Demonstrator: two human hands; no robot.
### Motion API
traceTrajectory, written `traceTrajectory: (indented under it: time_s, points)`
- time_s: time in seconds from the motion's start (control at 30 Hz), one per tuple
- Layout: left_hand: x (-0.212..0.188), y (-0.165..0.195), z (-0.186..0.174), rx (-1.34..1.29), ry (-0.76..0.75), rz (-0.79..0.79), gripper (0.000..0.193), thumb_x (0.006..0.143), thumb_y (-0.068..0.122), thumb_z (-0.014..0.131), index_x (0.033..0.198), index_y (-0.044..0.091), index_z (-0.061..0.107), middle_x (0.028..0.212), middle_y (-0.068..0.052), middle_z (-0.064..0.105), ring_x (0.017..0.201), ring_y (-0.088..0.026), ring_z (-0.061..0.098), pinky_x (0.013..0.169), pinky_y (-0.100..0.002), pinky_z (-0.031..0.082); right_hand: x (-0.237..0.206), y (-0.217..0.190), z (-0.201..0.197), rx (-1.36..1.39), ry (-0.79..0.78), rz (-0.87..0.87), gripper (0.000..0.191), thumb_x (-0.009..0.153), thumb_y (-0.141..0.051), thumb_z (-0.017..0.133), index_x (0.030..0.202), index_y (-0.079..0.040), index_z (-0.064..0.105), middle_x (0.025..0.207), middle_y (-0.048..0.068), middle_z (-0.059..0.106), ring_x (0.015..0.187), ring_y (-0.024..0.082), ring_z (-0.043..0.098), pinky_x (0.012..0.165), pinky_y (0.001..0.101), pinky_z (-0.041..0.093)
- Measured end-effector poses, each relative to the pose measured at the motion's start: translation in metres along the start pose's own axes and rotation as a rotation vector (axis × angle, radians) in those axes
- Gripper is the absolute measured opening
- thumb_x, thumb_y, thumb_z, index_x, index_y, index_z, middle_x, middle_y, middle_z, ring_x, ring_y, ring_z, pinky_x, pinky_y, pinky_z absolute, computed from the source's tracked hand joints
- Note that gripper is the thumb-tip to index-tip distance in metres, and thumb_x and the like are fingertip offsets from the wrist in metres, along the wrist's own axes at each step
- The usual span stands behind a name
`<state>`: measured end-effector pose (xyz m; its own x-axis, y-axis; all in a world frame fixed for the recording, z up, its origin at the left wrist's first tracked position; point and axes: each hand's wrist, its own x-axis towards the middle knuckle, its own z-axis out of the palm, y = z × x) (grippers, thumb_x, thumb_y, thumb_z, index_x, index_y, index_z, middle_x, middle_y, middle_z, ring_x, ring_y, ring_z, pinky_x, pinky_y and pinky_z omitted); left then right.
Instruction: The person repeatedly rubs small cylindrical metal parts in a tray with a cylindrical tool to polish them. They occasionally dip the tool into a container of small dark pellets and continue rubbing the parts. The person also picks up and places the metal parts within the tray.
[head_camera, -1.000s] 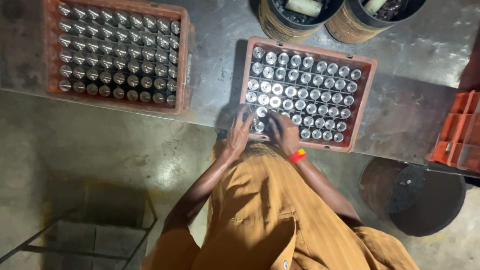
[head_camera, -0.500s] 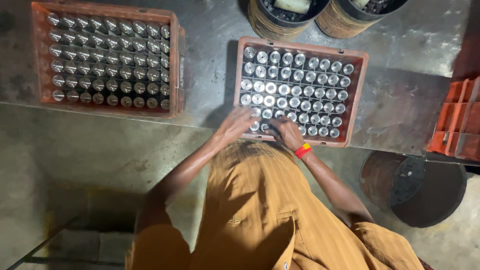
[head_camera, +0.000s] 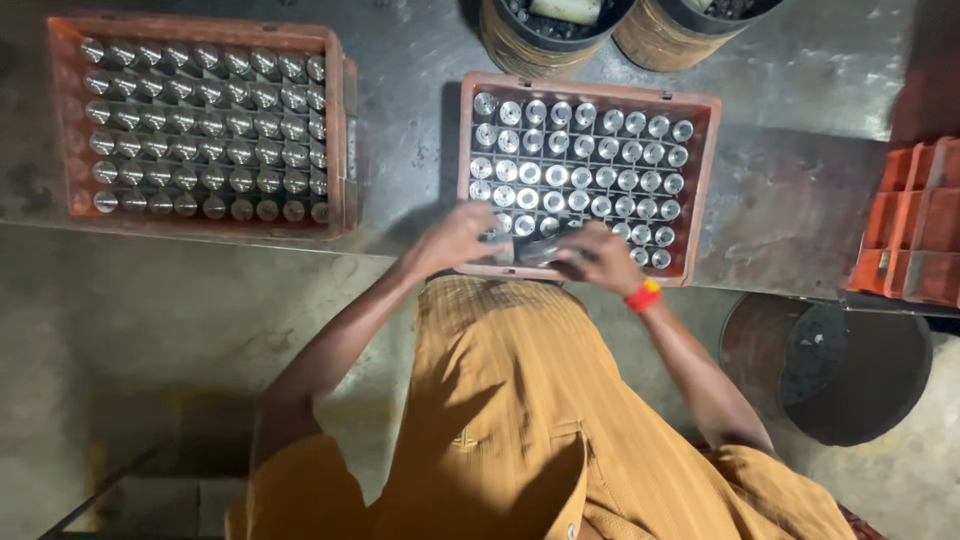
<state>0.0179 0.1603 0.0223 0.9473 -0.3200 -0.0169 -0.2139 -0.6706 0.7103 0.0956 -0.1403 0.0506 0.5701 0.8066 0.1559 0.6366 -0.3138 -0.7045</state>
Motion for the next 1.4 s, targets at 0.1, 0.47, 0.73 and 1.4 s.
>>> traceTrajectory:
  time_s: [0.1, 0.47, 0.73, 1.4]
  points:
    - [-0.006, 0.018, 0.012, -0.741, 0.213, -0.401, 0.058, 0.097, 0.058, 0.057, 0.124, 0.010, 0.076, 0.122, -0.013, 0.066, 0.113, -0.022, 0.063, 0.096, -0.031, 0.049, -0.005, 0.003, 0.003, 0.499, 0.385, 0.495, 0.033, 0.098, -0.036, 0.065, 0.117, -0.010, 0.071, 0.103, 0.012, 0.075, 0.094, 0.028, 0.069, 0.084, 0.0409, 0.055]
    - [-0.032, 0.023, 0.029, 0.131, 0.032, 0.015, 0.035, 0.087, 0.019, 0.069, 0.119, 0.005, 0.070, 0.115, -0.016, 0.068, 0.104, -0.036, 0.069, 0.085, -0.045, 0.057, 0.008, -0.002, 0.024, -0.052, -0.338, 0.168, 0.054, 0.092, -0.043, 0.069, 0.130, -0.005, 0.069, 0.109, 0.021, 0.075, 0.094, 0.039, 0.073, 0.082, 0.0438, 0.056]
    - [-0.015, 0.044, 0.034, -0.082, 0.048, -0.132, 0.025, 0.100, 0.008, 0.065, 0.125, 0.009, 0.068, 0.117, -0.009, 0.067, 0.113, -0.028, 0.065, 0.095, -0.039, 0.056, -0.003, -0.013, -0.005, 0.221, 0.001, 0.289, 0.024, 0.094, -0.019, 0.074, 0.112, -0.005, 0.077, 0.106, 0.016, 0.077, 0.090, 0.029, 0.077, 0.079, 0.0381, 0.058]
    - [0.040, 0.038, 0.043, -0.142, -0.016, -0.073, 0.034, 0.091, 0.038, 0.071, 0.105, 0.007, 0.076, 0.091, -0.011, 0.067, 0.083, -0.027, 0.067, 0.070, -0.043, 0.053, -0.039, 0.040, -0.037, 0.116, 0.037, 0.088, 0.036, 0.095, -0.029, 0.073, 0.119, -0.012, 0.051, 0.103, 0.013, 0.070, 0.091, 0.028, 0.067, 0.079, 0.0401, 0.055]
